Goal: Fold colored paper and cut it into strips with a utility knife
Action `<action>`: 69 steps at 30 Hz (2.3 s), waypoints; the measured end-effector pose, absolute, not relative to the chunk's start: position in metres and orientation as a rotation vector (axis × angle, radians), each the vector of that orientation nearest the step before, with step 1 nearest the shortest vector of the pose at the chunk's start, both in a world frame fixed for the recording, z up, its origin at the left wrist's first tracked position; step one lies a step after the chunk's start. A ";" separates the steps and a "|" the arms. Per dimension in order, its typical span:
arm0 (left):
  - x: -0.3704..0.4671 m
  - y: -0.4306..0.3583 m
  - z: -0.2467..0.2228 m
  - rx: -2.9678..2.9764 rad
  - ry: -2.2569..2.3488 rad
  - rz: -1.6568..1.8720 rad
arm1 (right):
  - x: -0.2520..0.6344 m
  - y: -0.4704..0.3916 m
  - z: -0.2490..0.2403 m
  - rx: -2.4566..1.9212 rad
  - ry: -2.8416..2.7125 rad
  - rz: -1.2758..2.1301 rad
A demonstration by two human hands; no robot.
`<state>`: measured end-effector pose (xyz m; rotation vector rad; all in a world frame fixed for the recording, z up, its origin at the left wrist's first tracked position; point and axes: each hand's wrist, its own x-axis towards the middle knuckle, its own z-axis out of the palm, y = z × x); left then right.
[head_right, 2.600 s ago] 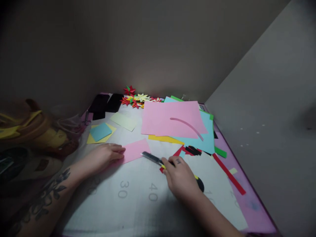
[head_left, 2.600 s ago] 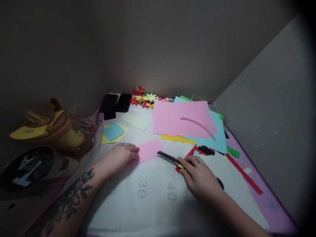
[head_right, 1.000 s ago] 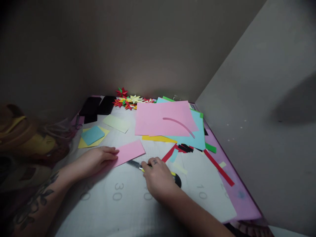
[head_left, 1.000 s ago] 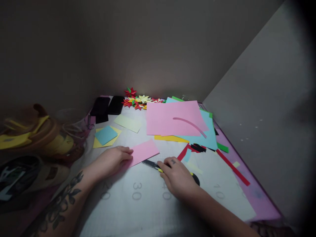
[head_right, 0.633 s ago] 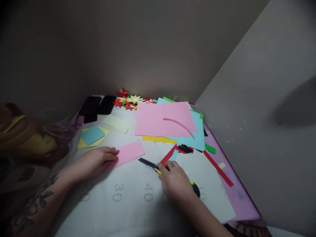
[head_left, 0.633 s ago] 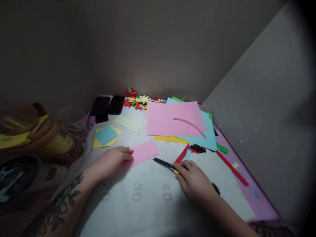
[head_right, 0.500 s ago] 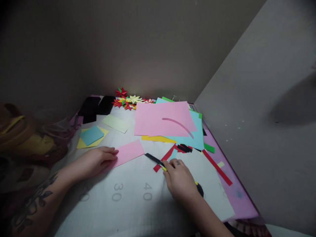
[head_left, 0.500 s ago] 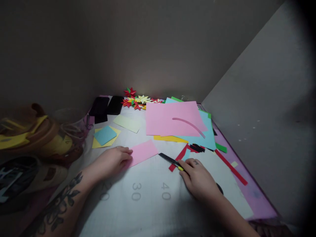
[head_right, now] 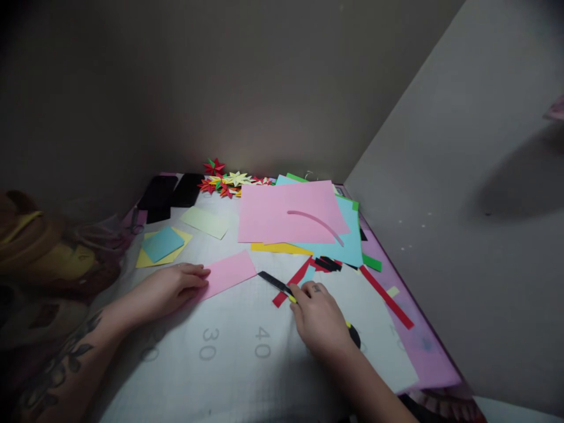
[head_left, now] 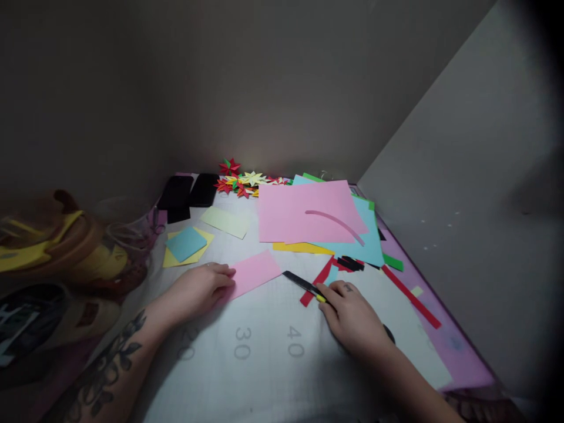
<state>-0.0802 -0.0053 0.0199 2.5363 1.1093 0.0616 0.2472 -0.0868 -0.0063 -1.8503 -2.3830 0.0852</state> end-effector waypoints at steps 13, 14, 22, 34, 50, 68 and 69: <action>-0.081 -0.005 0.020 2.541 1.113 0.046 | 0.245 -0.087 -0.003 -1.866 -2.377 0.169; -0.081 -0.005 0.020 2.540 1.110 0.059 | 0.244 -0.087 -0.002 -1.875 -2.376 0.185; -0.084 -0.005 0.014 2.529 1.124 0.057 | 0.211 -0.079 0.005 -1.868 -2.459 0.365; -0.092 -0.003 0.004 2.450 1.104 0.185 | 0.154 -0.073 0.010 -1.646 -2.696 0.479; -0.095 -0.009 0.006 2.384 1.110 0.053 | 0.162 -0.056 0.001 -1.553 -2.709 0.301; -0.099 -0.009 0.011 2.384 1.062 0.092 | 0.149 -0.055 0.003 -1.457 -2.783 0.249; -0.099 -0.008 0.010 2.380 1.063 0.105 | 0.148 -0.055 0.003 -1.449 -2.788 0.255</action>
